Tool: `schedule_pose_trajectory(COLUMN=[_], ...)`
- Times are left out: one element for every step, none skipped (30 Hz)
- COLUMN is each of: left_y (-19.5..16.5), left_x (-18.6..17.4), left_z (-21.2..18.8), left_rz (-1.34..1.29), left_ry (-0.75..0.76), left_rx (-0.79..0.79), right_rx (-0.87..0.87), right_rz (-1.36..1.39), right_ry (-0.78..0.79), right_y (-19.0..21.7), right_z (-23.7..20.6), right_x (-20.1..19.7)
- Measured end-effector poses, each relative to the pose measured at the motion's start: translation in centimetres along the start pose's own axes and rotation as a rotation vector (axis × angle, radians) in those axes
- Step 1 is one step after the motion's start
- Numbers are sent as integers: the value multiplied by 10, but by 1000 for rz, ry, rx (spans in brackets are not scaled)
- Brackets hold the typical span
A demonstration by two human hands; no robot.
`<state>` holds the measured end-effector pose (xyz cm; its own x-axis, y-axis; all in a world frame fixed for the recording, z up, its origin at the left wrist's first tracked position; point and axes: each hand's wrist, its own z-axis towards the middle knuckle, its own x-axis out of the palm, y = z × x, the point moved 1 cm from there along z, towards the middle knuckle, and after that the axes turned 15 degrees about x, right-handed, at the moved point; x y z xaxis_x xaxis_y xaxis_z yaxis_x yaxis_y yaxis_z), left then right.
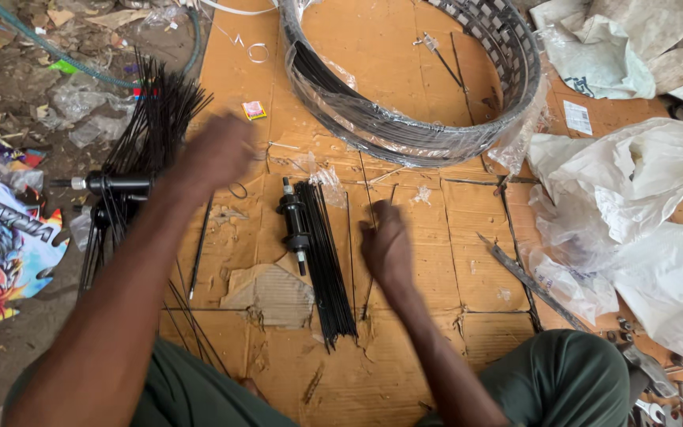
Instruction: The person inserts black spokes into the holes of a bicycle hub. They hold the hub in one hand and feed the spokes into the flange holes with the other hand, repeating the process for multiple spokes.
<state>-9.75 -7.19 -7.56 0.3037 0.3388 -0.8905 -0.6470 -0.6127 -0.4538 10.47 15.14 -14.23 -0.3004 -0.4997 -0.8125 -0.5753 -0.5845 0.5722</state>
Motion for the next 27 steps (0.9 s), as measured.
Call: schedule_pose_trajectory(left_y=[-17, -34, -49, -60, -68, -72, -75, -76, -75, -74, -74, -74, -73, -71, -71, -72, -71, -71, -71, -70, -72, -74, -75, -75, -76, -77, -76], left_x=[12, 24, 36, 46, 55, 63, 69, 73, 75, 77, 77, 76, 75, 71, 66, 59, 49, 39, 30, 20, 16, 13, 13, 14, 18, 26, 32], left_z=[-5, -10, -13, -16, -20, -24, -27, -28, -28, -29, -29, -30, -30, -32, -34, -34, -34, -33, -31, -29, -26, -23, -21, -20, -19, -19, -18], left_rz=[-66, 5, 75, 145, 214, 282, 273, 269, 267, 270, 271, 273, 302, 331, 354, 285, 219, 153, 39, -74, -193, -372, -550, -726, -860, -995, -1129], left_ry=[105, 239, 373, 459, 544, 628, 539, 447, 355, 289, 223, 155, 267, 378, 492, 468, 440, 414, 321, 229, 137, -31, -199, -370, -465, -560, -657], left_rx=[76, 129, 186, 197, 208, 217, 269, 319, 366, 423, 478, 537, 476, 413, 346, 306, 265, 223, 133, 48, -32, -104, -180, -257, -259, -262, -265], right_rx=[9, 83, 160, 237, 171, 104, 36, -12, -60, -107, -35, 38, 113, 49, -14, -80, 166, 415, 356, 300, 245, 255, 264, 271, 161, 52, -58], right_rz=[-129, -183, -237, -293, -321, -350, -378, -327, -273, -218, -259, -300, -343, -285, -230, -176, 212, 600, 614, 629, 638, 523, 407, 291, 315, 335, 355], right_ry=[-80, 1, 78, 155, 120, 87, 54, 32, 10, -9, 23, 52, 75, 67, 66, 67, 212, 357, 290, 219, 143, 155, 171, 188, 181, 175, 172], right_y=[-7, -11, -15, -19, -21, -19, -21, -26, -29, -33, -39, -44, -49, -49, -54, -57, -59, -60, -58, -55, -55, -52, -50, -47, -43, -39, -34], right_z=[7, 14, 18, 19, 17, 12, 8, 7, 6, 7, 11, 17, 23, 30, 35, 38, 43, 45, 42, 38, 31, 25, 17, 10, 3, -5, -9], right_x=[-7, -9, -10, -10, -3, 13, 26, 36, 47, 57, 64, 66, 64, 55, 44, 33, 18, 2, -12, -26, -39, -46, -48, -45, -39, -29, -18])
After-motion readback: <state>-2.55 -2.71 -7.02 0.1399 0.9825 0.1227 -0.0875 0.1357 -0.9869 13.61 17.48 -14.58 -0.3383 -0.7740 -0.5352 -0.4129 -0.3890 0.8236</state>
